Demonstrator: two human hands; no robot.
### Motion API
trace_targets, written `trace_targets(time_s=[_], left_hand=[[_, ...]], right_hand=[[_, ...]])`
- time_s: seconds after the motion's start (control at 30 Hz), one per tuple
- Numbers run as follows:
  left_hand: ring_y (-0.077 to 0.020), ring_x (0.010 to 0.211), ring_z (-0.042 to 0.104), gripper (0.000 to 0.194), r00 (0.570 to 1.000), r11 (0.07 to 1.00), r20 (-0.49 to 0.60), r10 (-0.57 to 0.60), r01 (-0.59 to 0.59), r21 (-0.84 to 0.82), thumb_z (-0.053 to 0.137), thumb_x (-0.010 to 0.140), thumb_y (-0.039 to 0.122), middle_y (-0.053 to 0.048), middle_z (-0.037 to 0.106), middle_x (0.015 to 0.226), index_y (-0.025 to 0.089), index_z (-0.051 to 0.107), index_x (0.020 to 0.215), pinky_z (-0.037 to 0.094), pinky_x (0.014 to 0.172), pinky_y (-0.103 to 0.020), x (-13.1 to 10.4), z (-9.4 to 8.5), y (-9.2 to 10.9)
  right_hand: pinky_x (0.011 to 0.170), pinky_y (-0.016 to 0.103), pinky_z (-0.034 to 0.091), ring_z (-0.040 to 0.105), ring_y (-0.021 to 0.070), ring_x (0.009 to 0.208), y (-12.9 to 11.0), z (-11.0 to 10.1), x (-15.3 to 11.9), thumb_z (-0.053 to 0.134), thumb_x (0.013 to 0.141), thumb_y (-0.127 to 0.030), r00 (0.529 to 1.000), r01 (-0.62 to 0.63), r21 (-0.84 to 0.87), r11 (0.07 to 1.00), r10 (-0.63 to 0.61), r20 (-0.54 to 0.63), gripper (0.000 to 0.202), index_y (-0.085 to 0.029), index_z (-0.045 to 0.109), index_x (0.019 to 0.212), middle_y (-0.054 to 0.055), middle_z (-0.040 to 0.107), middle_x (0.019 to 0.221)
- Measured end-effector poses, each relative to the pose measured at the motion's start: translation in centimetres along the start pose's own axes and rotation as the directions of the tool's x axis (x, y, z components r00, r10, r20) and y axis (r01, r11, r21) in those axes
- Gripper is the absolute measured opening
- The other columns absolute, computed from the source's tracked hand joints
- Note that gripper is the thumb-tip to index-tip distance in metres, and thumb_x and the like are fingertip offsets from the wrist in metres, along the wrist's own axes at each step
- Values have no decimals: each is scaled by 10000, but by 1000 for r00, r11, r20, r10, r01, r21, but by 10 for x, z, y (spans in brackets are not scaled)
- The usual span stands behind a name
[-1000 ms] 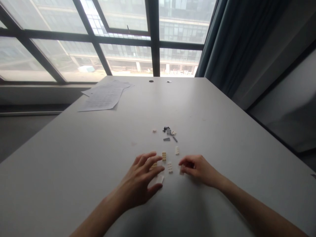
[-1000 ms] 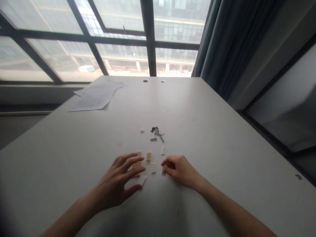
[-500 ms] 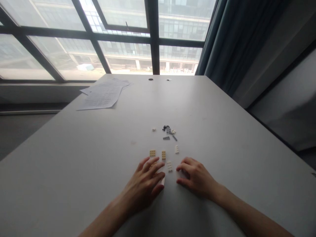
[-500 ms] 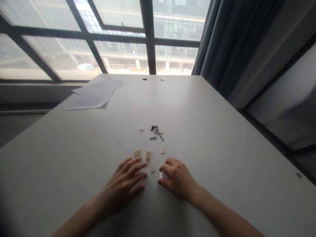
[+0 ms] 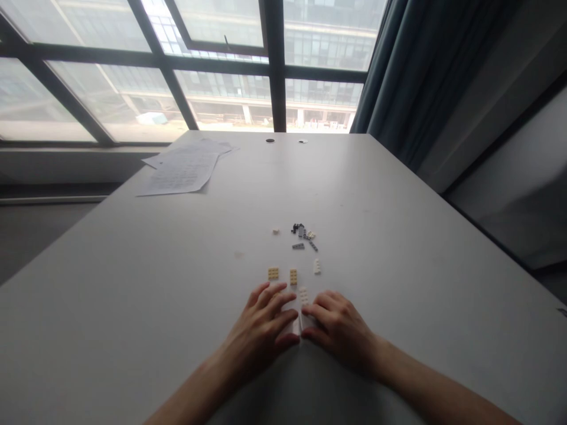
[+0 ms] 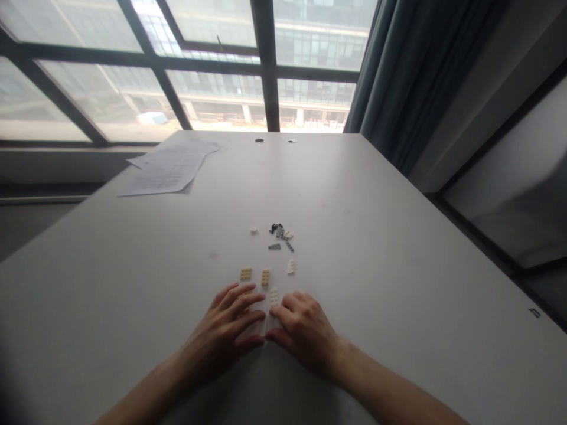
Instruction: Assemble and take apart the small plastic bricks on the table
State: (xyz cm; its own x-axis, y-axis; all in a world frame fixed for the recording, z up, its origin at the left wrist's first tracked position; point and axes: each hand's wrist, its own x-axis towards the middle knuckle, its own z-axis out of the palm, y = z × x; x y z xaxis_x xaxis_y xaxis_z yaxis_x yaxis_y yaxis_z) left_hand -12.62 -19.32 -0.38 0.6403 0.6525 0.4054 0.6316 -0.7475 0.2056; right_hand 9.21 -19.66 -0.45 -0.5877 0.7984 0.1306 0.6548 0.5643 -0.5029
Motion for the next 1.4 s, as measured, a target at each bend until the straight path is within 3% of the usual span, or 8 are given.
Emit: trace_targets(time_s=[0.27, 0.6, 0.93, 1.4], left_hand=[[-267, 1198, 465, 308, 999, 1000, -30, -17, 18, 18, 616, 824, 459, -67, 630, 1127, 231, 651, 1028, 302, 1058, -454, 1, -1, 2], [-257, 1190, 469, 226, 1000, 1000, -27, -14, 15, 13, 598, 848, 403, -56, 632, 1128, 229, 657, 979, 303, 1058, -440, 3, 1, 5], [-253, 1226, 438, 214, 995, 995, -45, -86, 84, -47, 596, 854, 404, -38, 618, 1167, 231, 651, 966, 245, 1093, -456, 1, 10, 12], [-258, 1188, 460, 189, 997, 997, -18, -80, 80, 3, 569, 869, 363, -50, 622, 1155, 219, 642, 967, 277, 1065, -454, 6, 5, 16]], right_hand=[[853, 370, 436, 545, 220, 896, 4, 0, -6, 613, 833, -277, 999, -13, 60, 998, 15, -32, 290, -208, 610, 1115, 65, 612, 937], [859, 365, 420, 543, 216, 899, 4, 0, -5, 612, 825, -258, 1000, -10, 49, 999, 11, -20, 232, -209, 631, 1051, 57, 612, 920], [841, 345, 421, 535, 210, 900, 5, -4, -6, 609, 808, -239, 1000, 14, 46, 999, -13, -7, 231, -206, 624, 1036, 54, 607, 915], [824, 348, 424, 535, 213, 884, 5, -5, -4, 598, 810, -247, 1000, 20, 29, 999, -19, -15, 215, -204, 619, 1020, 55, 613, 905]])
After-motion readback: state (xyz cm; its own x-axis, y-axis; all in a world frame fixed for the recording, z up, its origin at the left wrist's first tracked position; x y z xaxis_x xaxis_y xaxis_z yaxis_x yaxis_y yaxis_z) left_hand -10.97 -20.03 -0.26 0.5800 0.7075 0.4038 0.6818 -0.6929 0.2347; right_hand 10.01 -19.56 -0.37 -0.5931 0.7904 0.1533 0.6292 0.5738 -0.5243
